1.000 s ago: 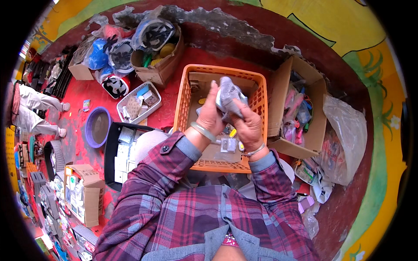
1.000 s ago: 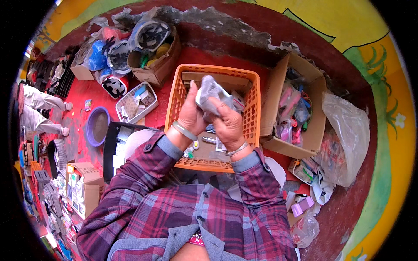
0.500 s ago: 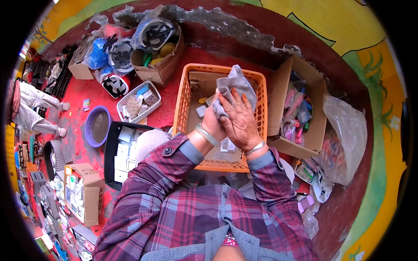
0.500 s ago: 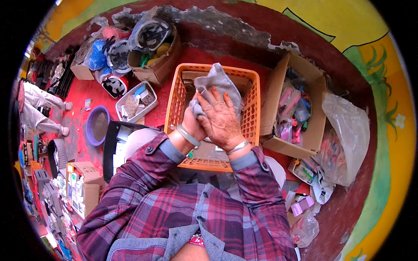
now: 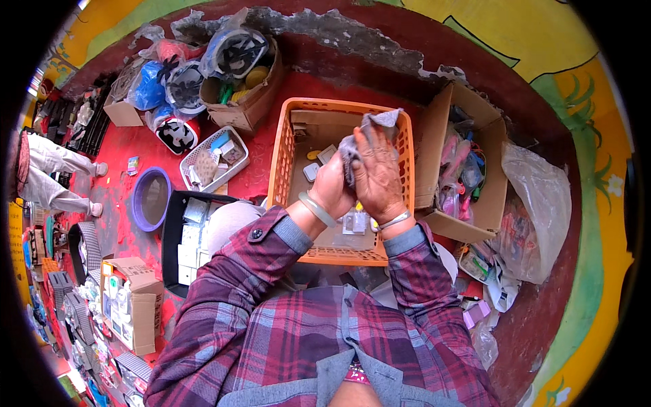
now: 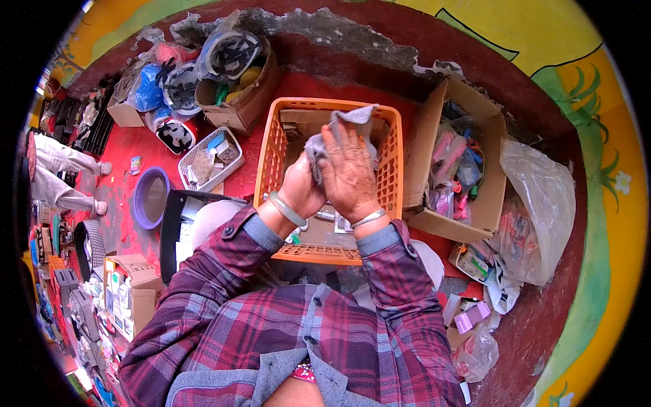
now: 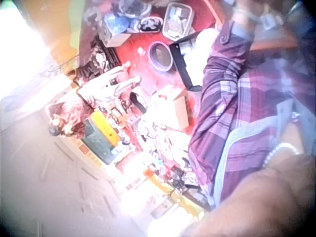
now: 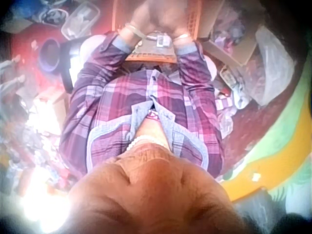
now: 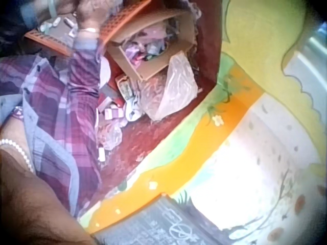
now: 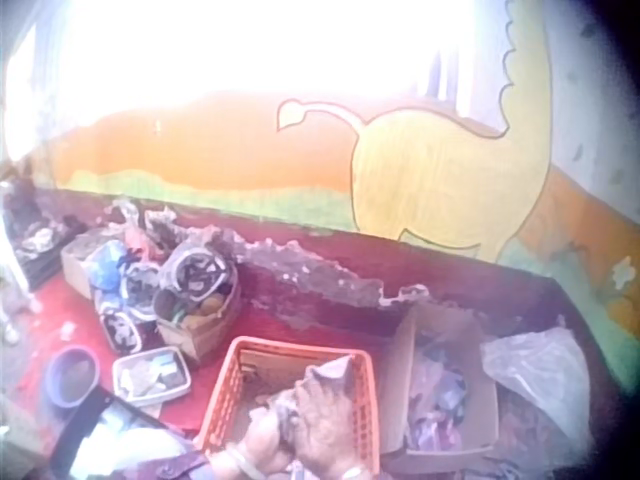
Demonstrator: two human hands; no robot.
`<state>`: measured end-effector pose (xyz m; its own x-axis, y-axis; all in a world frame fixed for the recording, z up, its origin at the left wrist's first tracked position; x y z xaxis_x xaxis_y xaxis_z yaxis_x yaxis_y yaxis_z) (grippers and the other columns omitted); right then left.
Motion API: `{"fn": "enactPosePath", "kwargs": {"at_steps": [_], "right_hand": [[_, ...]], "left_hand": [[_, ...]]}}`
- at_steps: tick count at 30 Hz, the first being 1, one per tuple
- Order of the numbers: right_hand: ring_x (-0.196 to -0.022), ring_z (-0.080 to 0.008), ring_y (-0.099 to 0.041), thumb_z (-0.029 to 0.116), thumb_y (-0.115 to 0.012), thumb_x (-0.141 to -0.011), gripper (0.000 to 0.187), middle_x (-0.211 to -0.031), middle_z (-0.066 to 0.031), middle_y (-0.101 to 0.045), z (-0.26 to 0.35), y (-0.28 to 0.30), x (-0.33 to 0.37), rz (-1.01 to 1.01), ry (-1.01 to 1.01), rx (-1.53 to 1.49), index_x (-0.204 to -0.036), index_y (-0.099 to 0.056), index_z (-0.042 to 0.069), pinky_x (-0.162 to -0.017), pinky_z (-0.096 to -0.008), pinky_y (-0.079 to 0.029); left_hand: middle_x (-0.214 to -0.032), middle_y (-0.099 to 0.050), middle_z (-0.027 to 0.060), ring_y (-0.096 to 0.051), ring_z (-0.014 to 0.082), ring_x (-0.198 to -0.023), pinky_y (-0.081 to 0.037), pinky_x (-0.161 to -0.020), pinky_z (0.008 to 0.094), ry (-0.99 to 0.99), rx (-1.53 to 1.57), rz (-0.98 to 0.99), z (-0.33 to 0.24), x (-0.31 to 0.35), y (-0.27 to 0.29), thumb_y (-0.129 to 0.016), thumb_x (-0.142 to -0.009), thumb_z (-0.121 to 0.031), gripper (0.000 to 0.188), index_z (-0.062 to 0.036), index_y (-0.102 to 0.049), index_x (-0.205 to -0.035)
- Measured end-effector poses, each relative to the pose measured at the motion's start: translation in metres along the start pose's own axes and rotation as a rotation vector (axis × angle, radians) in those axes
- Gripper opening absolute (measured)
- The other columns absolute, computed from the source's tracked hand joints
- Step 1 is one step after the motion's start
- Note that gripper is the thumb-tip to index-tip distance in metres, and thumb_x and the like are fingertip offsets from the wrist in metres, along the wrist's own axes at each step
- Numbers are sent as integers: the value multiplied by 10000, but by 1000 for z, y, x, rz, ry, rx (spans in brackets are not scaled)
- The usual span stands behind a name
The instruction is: The person cleans small electronic components and plastic housings with a grey cloth, handling them one at a time and placing the cleaned items into a black tray on the floor.
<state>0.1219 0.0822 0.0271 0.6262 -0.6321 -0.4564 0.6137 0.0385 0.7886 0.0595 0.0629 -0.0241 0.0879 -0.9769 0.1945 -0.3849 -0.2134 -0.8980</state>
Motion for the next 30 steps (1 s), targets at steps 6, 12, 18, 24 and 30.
{"fn": "enactPosePath", "kwargs": {"at_steps": [6, 12, 18, 24, 30], "right_hand": [[-1382, -332, -203, 306, -416, -938, 534, -1468, -183, -270, -4, 0, 10, -52, -66, -59, -1418, -322, 90, -1111, -434, -180], [-1334, -323, -312, 291, -423, -930, 453, -1424, -181, -355, 17, 11, 1, -87, 11, 189, -1340, -442, 98, -1080, -428, -253], [-817, -303, -639, 255, -396, -964, 340, -961, -144, -653, -108, 16, 13, -195, -709, -501, -999, -601, -15, -739, -363, -496], [-827, -173, -636, 191, -477, -953, 225, -919, -91, -642, -140, 34, 25, -547, -784, -1482, -992, -590, 1, -734, -282, -527], [-824, -92, -583, 65, -593, -875, 150, -903, -21, -613, -96, 56, 17, -457, -590, -1120, -1016, -589, 13, -728, -227, -484]], "left_hand": [[-1272, -518, 99, -486, 237, -1175, -351, -1042, 387, 154, 80, 69, -6, 1, -10, -296, -985, -421, 508, -36, -461, -1273], [-1299, -503, 101, -471, 237, -1204, -341, -1050, 358, 59, -24, 53, -2, 3, -11, -286, -981, -421, 501, -57, -468, -1274], [-1167, -576, 131, -568, 264, -1065, -435, -947, 405, 345, -45, 122, 30, 7, 2, -314, -966, -472, 542, -26, -495, -1215], [-1300, -485, 176, -472, 367, -1193, -358, -970, 604, 230, 182, 146, -12, 8, -22, -472, -890, -480, 611, -51, -405, -1321], [-1269, -504, 182, -464, 358, -1201, -339, -1006, 591, 113, 125, 107, -25, 3, -13, -576, -828, -210, 535, -13, -412, -1297]]}}
Point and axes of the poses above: each hand's wrist, its own x-axis away from the middle knuckle, its own y-axis out of the back of the hand, z = x × y, the point moved 7 cm from there along -x, towards the middle knuckle
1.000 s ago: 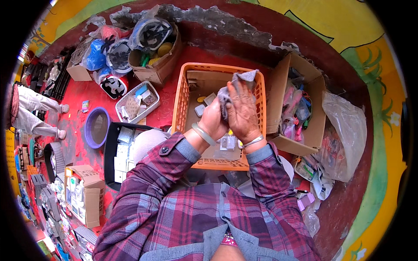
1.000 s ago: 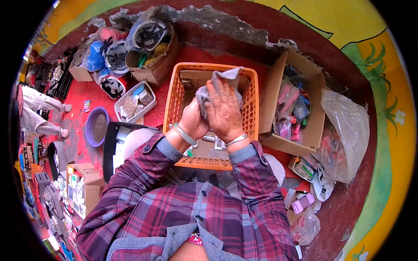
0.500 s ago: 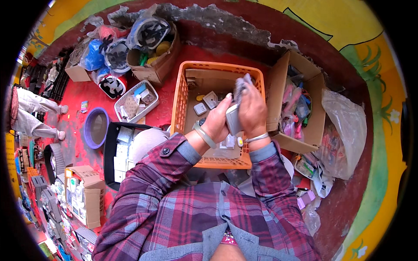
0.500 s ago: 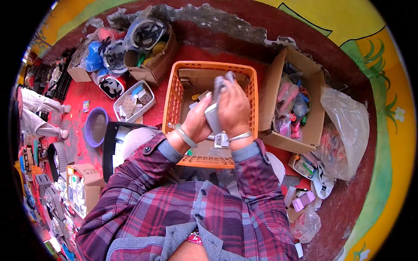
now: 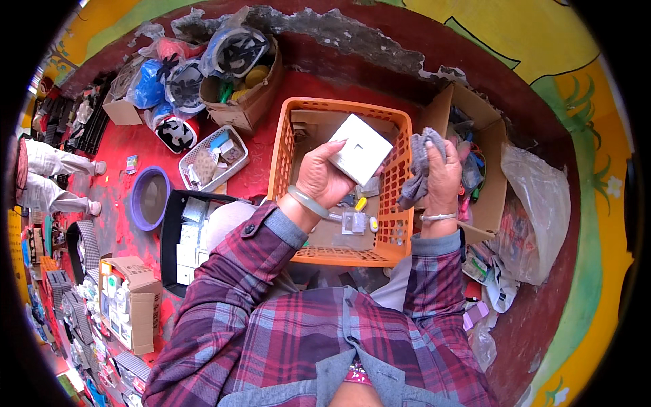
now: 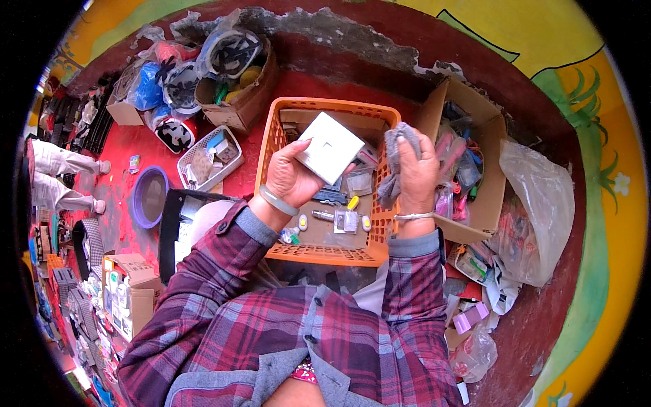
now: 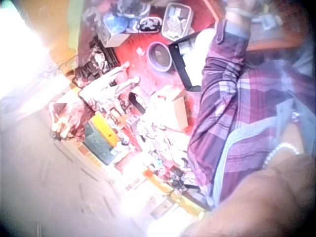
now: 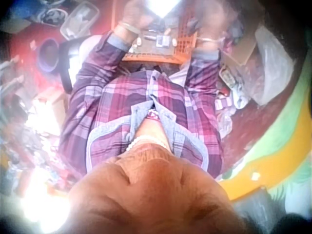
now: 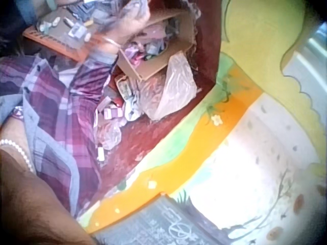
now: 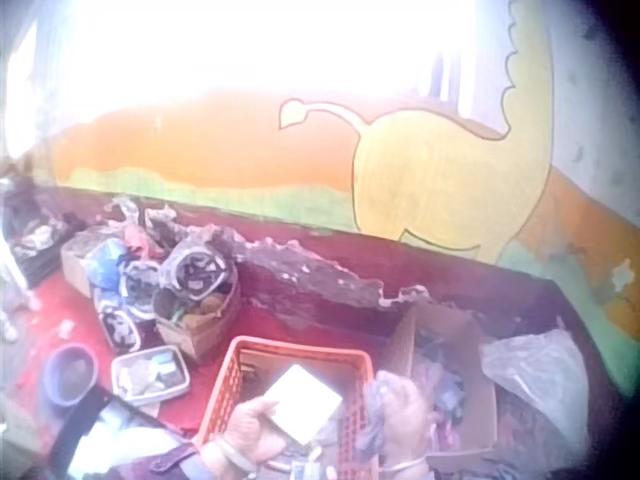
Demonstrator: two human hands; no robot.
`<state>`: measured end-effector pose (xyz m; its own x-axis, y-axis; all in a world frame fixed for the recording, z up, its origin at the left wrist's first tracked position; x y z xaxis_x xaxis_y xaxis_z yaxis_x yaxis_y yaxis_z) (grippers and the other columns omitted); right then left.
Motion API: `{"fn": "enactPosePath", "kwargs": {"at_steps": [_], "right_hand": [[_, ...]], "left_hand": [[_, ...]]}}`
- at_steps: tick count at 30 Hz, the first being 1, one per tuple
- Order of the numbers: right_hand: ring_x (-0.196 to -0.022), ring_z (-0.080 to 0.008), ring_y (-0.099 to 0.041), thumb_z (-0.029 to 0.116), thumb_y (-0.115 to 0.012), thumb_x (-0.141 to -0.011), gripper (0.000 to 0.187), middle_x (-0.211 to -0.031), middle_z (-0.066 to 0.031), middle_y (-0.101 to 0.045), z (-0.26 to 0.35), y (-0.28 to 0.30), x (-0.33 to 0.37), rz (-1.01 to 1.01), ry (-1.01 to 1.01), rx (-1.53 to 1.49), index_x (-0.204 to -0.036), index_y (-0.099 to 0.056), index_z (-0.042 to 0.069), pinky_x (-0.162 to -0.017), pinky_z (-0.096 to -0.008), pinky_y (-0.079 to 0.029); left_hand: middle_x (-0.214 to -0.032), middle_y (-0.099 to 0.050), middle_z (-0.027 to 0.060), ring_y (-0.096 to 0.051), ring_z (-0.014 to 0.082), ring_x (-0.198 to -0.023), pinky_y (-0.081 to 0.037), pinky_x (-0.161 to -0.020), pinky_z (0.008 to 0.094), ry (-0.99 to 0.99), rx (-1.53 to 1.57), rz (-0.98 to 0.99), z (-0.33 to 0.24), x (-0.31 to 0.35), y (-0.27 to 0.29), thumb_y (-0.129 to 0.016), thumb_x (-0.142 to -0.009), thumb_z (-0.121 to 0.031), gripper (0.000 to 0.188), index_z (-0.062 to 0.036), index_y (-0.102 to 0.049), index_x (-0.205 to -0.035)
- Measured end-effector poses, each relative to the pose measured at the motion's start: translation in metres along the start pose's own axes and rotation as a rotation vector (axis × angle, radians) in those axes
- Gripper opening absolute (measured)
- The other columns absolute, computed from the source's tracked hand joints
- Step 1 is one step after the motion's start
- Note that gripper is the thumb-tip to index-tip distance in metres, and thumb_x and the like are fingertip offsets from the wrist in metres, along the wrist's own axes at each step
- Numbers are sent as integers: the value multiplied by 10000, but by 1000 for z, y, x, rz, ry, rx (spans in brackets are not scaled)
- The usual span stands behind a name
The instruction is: The person cleans small electronic components and plastic housings with a grey cloth, handling them one at a time and placing the cleaned items into a black tray on the floor.
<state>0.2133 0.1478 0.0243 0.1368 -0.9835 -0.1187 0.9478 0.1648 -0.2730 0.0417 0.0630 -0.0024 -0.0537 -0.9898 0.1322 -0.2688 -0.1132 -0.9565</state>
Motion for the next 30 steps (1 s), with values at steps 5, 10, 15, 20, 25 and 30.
{"fn": "enactPosePath", "kwargs": {"at_steps": [5, 10, 15, 20, 25, 30], "right_hand": [[-742, -93, -557, 33, -636, -810, 149, -789, -15, -573, 18, -49, 36, 176, 194, 455, -956, -613, 47, -653, -232, -461], [-738, -217, -602, -20, -666, -709, 229, -800, -92, -591, 28, -76, 56, 272, 585, 922, -931, -657, 33, -649, -295, -483], [-745, -234, -607, -13, -664, -701, 262, -798, -93, -593, 28, -79, 59, 261, 583, 979, -952, -680, 58, -636, -309, -487], [-744, -244, -588, 37, -647, -716, 263, -785, -83, -574, 23, -81, 58, 362, 582, 965, -973, -677, 84, -633, -337, -482], [-749, -256, -573, 67, -628, -738, 237, -778, -87, -557, 21, -84, 59, 400, 577, 1071, -971, -673, 76, -635, -352, -474], [-752, -288, -568, 73, -595, -750, 214, -774, -100, -551, 12, -88, 65, 280, 553, 1133, -954, -658, 53, -641, -386, -475]], "left_hand": [[-1245, -516, 174, -482, 314, -1184, -349, -1034, 494, -8, -7, -21, 9, -5, 11, -535, -863, -196, 486, 13, -410, -1285], [-1208, -533, 154, -510, 278, -1138, -350, -1038, 435, -7, -62, -24, 14, -4, 11, -502, -903, -200, 445, 24, -407, -1276], [-1194, -534, 149, -509, 274, -1132, -362, -1028, 433, -31, -87, -20, 13, -4, 11, -489, -918, -210, 434, 24, -404, -1273], [-1191, -529, 148, -510, 271, -1126, -367, -1025, 433, -48, -92, -64, 14, -4, 14, -468, -933, -227, 421, 25, -407, -1265], [-1196, -519, 130, -506, 254, -1115, -379, -1008, 403, -121, -177, -51, 14, -2, 13, -426, -951, -193, 376, -7, -411, -1278], [-1125, -528, 85, -513, 170, -1029, -405, -929, 306, -246, -308, -15, 16, 2, 9, -435, -953, -158, 388, -27, -390, -1316]]}}
Point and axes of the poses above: each hand's wrist, its own x-axis away from the middle knuckle, its own y-axis out of the back of the hand, z = x × y, the point moved 7 cm from there along -x, towards the middle knuckle
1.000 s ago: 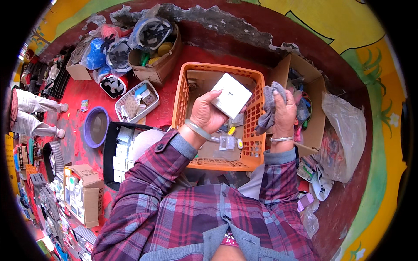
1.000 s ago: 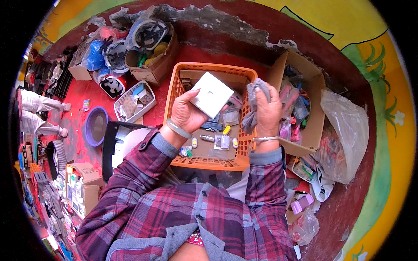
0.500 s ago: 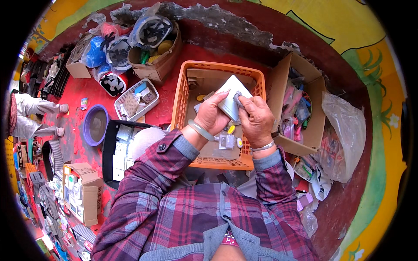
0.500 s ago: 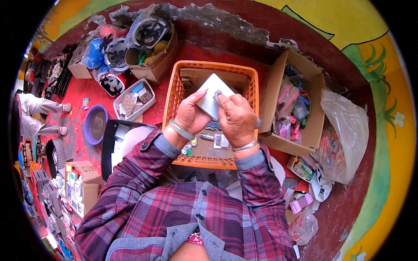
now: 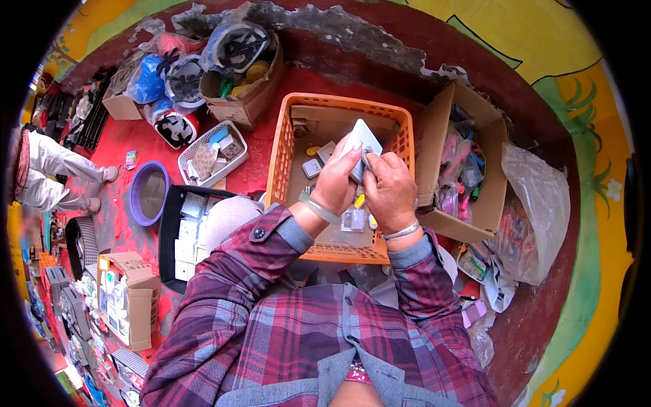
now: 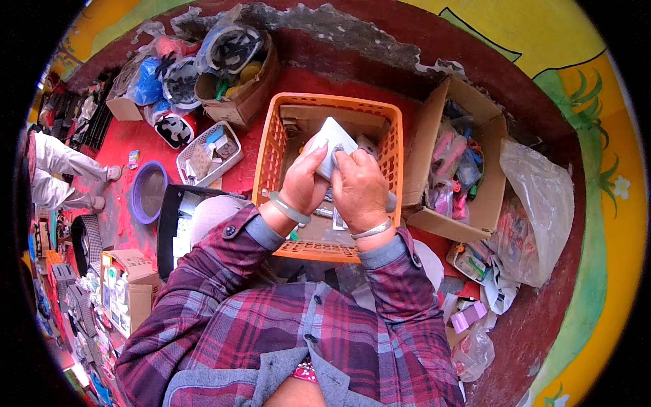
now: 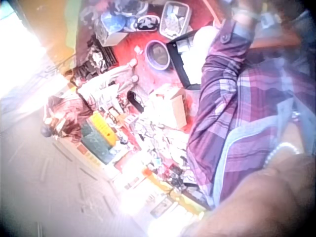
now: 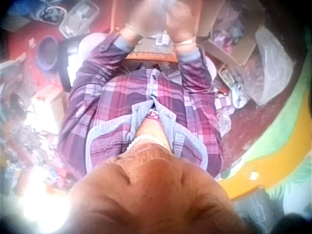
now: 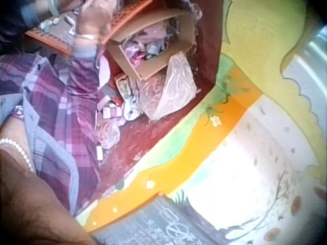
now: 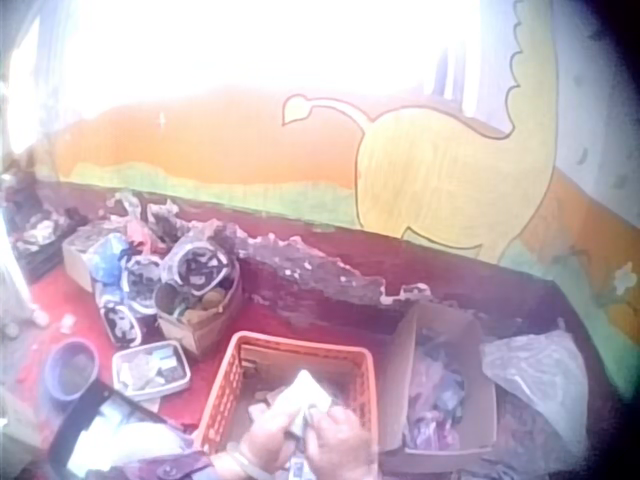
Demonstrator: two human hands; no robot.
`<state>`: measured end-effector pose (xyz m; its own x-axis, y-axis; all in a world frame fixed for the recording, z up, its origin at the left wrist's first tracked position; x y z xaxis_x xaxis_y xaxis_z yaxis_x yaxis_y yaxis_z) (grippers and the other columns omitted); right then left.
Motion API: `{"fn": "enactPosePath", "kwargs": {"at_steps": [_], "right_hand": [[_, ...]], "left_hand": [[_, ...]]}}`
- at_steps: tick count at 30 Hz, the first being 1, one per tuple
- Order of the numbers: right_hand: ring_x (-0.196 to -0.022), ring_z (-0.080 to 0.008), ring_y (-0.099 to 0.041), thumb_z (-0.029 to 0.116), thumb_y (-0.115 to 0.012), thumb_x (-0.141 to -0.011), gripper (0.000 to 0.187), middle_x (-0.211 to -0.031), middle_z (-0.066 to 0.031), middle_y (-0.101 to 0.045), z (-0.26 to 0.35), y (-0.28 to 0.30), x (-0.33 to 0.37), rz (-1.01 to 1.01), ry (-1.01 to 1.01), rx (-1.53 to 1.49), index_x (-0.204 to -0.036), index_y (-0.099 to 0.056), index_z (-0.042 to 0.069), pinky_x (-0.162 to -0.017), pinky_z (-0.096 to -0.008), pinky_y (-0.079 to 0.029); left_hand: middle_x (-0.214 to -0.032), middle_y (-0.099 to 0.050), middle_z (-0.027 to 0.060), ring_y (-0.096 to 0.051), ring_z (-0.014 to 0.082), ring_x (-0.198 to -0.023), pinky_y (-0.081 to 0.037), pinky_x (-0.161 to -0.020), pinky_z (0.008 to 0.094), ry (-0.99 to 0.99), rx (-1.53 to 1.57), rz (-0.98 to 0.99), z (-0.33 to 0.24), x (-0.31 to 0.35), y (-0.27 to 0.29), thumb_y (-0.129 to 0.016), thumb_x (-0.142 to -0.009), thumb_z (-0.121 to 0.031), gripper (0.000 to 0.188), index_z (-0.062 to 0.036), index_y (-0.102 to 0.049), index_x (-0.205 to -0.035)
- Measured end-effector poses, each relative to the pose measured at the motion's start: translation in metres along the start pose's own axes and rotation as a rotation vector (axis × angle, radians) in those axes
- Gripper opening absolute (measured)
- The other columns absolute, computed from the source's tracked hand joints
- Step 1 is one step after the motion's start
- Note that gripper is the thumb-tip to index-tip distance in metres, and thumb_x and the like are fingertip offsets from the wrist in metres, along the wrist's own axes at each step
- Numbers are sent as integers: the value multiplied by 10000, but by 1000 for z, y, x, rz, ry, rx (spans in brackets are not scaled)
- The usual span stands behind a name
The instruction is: The person cleans small electronic components and plastic housings with a grey cloth, handling them one at a time and placing the cleaned items into a black tray on the floor.
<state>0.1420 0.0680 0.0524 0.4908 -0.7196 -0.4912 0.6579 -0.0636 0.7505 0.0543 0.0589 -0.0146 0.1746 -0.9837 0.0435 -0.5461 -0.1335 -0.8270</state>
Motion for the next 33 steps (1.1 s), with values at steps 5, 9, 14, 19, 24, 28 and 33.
{"fn": "enactPosePath", "kwargs": {"at_steps": [5, 9, 14, 19, 24, 28, 33], "right_hand": [[-747, -245, -612, 82, -598, -789, 205, -799, -106, -623, -32, -17, 3, 43, -307, -563, -976, -651, 17, -659, -334, -489], [-824, -142, -633, 78, -574, -872, 178, -879, -63, -662, -48, -41, 14, 83, -815, -1573, -995, -638, -33, -703, -242, -504], [-825, -113, -625, 58, -562, -877, 181, -941, -79, -653, -44, -42, 17, 65, -897, -1846, -1020, -628, -31, -721, -224, -506], [-755, -126, -611, 66, -577, -852, 181, -858, -54, -637, -41, -9, 3, 49, -309, -822, -1002, -653, -3, -666, -246, -481], [-679, -250, -553, -4, -626, -701, 241, -750, -76, -536, -16, 2, -6, 73, 139, -135, -924, -684, 68, -587, -326, -462], [-764, -230, -560, 50, -667, -696, 264, -757, -69, -537, 0, 8, -7, 50, 334, 95, -954, -683, 103, -625, -325, -476], [-745, -216, -569, -17, -620, -732, 250, -802, -87, -569, -6, 1, 0, 0, 161, -165, -967, -675, 50, -651, -305, -479]], "left_hand": [[-1187, -499, 99, -487, 156, -1061, -373, -943, 286, -136, -420, 11, -7, 5, 0, -456, -949, -171, 441, -8, -366, -1349], [-1266, -445, 152, -451, 231, -1140, -340, -989, 323, -502, -832, 145, -24, 6, -14, -484, -927, -168, 472, 7, -365, -1348], [-1319, -399, 185, -395, 306, -1209, -315, -1018, 353, -817, -1127, 298, -37, 16, -41, -516, -897, -135, 508, 12, -355, -1356], [-1293, -418, 171, -432, 253, -1167, -335, -996, 339, -490, -944, 184, -26, 4, -22, -506, -918, -183, 496, 17, -361, -1349], [-1116, -539, 87, -521, 182, -1030, -418, -909, 309, 111, -271, 19, -11, -6, 0, -458, -950, -238, 426, -18, -407, -1312], [-1100, -552, 111, -560, 222, -995, -472, -858, 372, 376, -116, 23, -13, -11, 7, -438, -948, -248, 366, -15, -462, -1229], [-1070, -571, 100, -567, 209, -964, -468, -851, 359, 340, -164, 36, -17, -13, 12, -461, -938, -250, 370, -12, -480, -1219]]}}
Point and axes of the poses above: each hand's wrist, its own x-axis away from the middle knuckle, its own y-axis out of the back of the hand, z = x × y, the point moved 7 cm from there along -x, towards the middle knuckle
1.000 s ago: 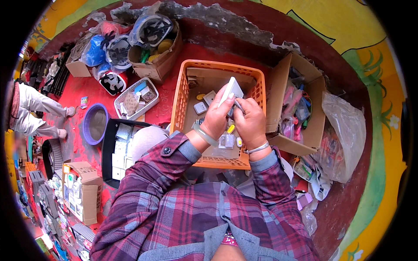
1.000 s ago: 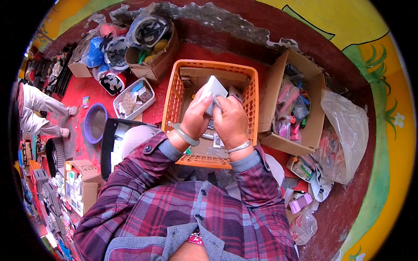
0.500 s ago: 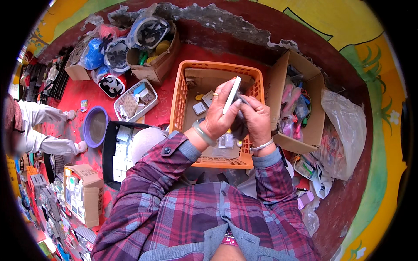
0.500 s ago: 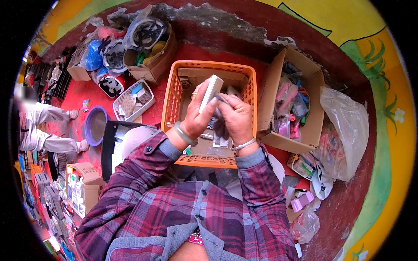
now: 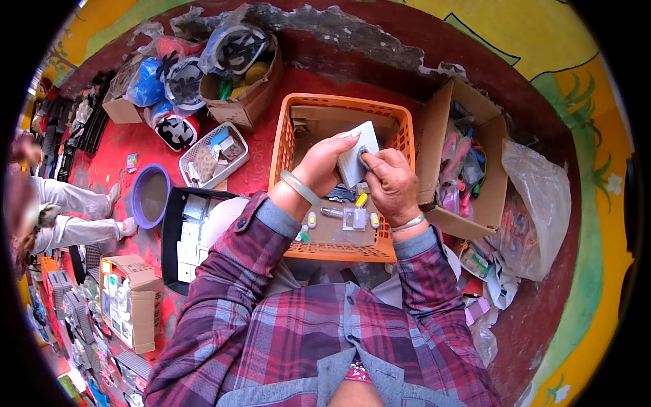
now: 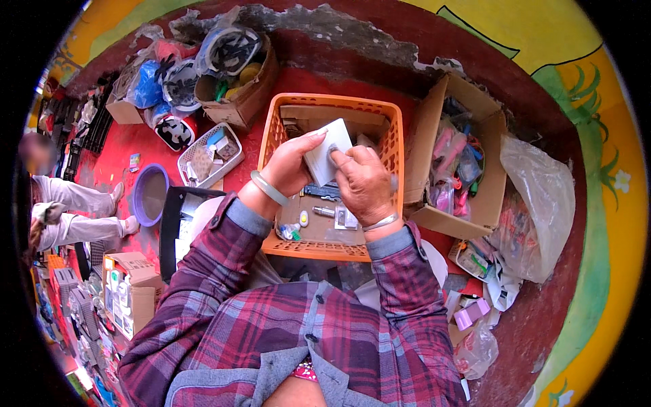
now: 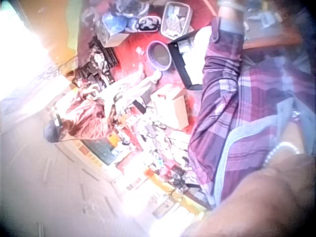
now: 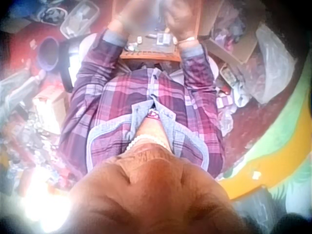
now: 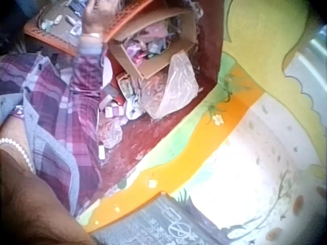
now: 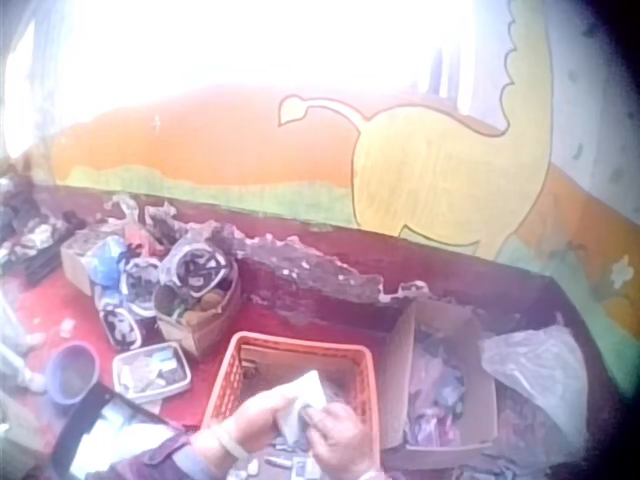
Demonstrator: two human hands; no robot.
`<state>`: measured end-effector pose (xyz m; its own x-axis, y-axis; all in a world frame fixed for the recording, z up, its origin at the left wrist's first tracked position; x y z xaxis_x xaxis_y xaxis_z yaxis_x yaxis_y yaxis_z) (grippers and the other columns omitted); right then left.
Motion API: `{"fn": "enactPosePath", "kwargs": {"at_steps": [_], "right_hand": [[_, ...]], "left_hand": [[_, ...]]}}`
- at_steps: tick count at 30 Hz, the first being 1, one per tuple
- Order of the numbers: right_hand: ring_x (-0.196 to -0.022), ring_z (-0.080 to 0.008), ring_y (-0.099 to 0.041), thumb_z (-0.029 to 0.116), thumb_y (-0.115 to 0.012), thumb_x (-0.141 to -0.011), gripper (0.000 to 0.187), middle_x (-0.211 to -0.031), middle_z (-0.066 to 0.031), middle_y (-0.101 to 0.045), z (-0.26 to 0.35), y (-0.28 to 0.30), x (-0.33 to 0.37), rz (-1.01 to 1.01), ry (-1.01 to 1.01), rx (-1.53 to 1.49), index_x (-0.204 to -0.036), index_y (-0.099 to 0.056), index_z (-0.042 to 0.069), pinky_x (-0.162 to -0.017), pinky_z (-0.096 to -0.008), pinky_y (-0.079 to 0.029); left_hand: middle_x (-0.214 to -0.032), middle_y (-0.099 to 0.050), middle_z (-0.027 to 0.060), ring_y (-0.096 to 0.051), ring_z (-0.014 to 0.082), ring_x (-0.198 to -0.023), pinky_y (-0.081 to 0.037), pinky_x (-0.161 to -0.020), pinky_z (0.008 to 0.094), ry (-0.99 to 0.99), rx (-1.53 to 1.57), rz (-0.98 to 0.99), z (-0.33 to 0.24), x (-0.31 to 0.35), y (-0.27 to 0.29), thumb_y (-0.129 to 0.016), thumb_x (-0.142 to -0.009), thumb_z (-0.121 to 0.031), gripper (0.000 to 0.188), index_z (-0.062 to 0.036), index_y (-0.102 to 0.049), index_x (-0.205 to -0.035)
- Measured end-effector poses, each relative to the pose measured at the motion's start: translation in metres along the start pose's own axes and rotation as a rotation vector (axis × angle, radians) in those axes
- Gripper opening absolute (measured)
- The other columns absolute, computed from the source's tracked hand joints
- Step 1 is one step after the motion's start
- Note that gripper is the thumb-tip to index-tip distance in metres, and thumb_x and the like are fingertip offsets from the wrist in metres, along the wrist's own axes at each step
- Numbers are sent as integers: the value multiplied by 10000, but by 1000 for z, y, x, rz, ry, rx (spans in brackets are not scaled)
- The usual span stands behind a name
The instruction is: The person cleans small electronic components and plastic housings with a grey cloth, handling them one at a time and placing the cleaned items into a black tray on the floor.
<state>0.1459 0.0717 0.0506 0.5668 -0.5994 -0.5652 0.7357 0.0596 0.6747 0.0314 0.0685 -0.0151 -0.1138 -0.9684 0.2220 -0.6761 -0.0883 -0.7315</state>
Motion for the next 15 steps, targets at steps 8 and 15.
{"fn": "enactPosePath", "kwargs": {"at_steps": [8, 15], "right_hand": [[-809, -116, -617, 47, -564, -854, 210, -895, -74, -656, -44, -46, 28, -94, -924, -1315, -1036, -640, -27, -703, -249, -497], [-856, -186, -641, 122, -557, -863, 279, -959, -114, -649, -65, -32, 27, -88, -821, -1930, -1103, -568, -19, -776, -303, -536]], "left_hand": [[-1071, -574, 152, -536, 265, -1019, -389, -940, 334, -766, -937, -112, -23, 16, -22, -532, -889, -185, 437, 17, -461, -1270], [-1212, -521, 124, -548, 219, -1056, -422, -925, 314, -396, -127, 49, -6, 3, -20, -469, -937, -161, 420, 16, -407, -1313]]}}
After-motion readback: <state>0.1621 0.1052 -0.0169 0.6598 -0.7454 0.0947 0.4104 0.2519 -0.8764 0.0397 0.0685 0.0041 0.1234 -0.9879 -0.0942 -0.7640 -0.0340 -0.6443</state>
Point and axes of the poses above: each hand's wrist, its own x-axis away from the middle knuckle, its own y-axis out of the back of the hand, z = x × y, the point moved 7 cm from there along -x, towards the middle knuckle
